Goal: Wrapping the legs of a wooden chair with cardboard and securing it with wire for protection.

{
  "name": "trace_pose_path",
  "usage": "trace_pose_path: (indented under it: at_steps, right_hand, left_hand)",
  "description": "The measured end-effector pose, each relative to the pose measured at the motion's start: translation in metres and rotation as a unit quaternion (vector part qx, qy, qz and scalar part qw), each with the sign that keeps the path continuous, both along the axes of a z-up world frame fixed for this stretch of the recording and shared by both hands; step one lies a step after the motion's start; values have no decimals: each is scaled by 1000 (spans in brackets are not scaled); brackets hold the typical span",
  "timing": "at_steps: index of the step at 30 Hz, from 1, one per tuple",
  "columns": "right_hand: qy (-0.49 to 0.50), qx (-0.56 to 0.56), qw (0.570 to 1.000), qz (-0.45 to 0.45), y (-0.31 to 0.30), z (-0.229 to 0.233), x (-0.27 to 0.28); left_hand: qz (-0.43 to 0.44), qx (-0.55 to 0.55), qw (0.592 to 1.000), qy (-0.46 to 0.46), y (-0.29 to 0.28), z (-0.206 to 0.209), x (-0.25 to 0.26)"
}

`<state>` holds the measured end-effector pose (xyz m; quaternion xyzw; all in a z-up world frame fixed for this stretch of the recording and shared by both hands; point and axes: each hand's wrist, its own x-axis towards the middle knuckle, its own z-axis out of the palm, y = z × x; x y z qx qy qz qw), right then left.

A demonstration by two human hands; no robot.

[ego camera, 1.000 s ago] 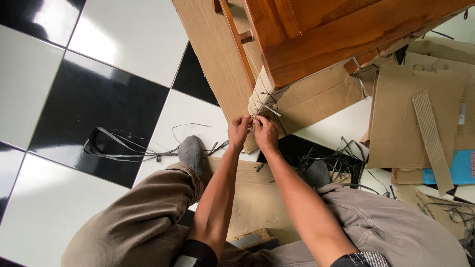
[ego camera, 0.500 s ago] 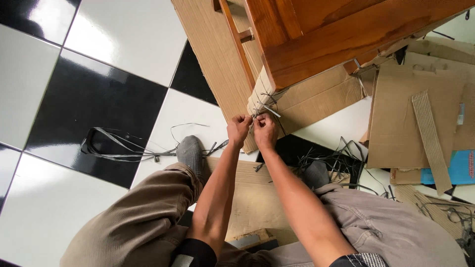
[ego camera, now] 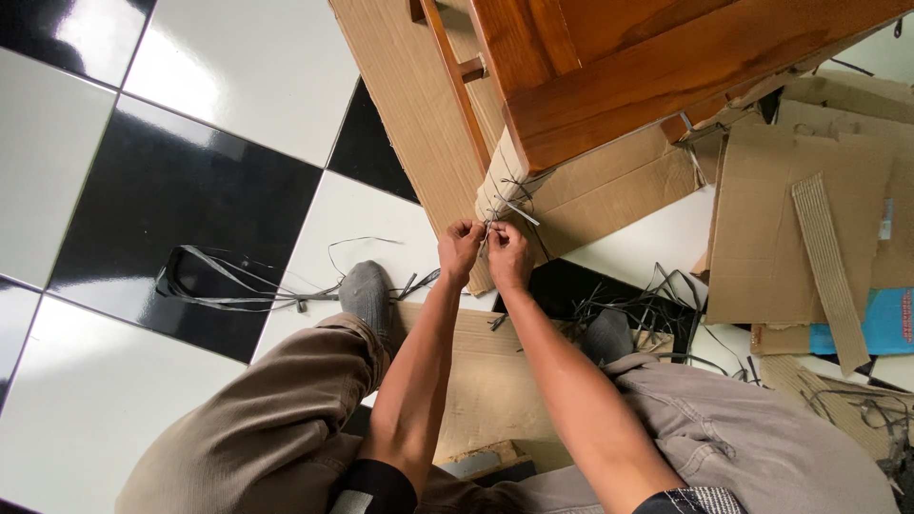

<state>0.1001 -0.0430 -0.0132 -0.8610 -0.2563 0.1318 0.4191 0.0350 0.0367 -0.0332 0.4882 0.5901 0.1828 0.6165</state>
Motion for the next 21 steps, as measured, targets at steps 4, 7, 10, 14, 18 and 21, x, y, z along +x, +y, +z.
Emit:
trace_pose_path:
  at_steps: [4,7,10,14,18,21]
  right_hand:
    - [6,4,1000,4,0,-2,-1]
    - [-42,9,999,19,-1,-10,-1]
    - [-103,14,994,43,-2,-3,-2]
    - [-157,11,985,67,-1,6,-2]
    - [-169,23,978,123,-1,24,3]
    - [-181,27,974,137,0,29,3]
  left_hand:
    - [-1,-5,1000,0,0,-8,0]
    - [-7,-5,1000,5,1,-5,-1]
    - [0,-8,1000,2,0,-3,-1]
    - [-3,-3,1000,13,1,-9,-2]
    - [-36,32,998,47,4,-22,-1]
    - [-24,16,999,37,3,-3,-3]
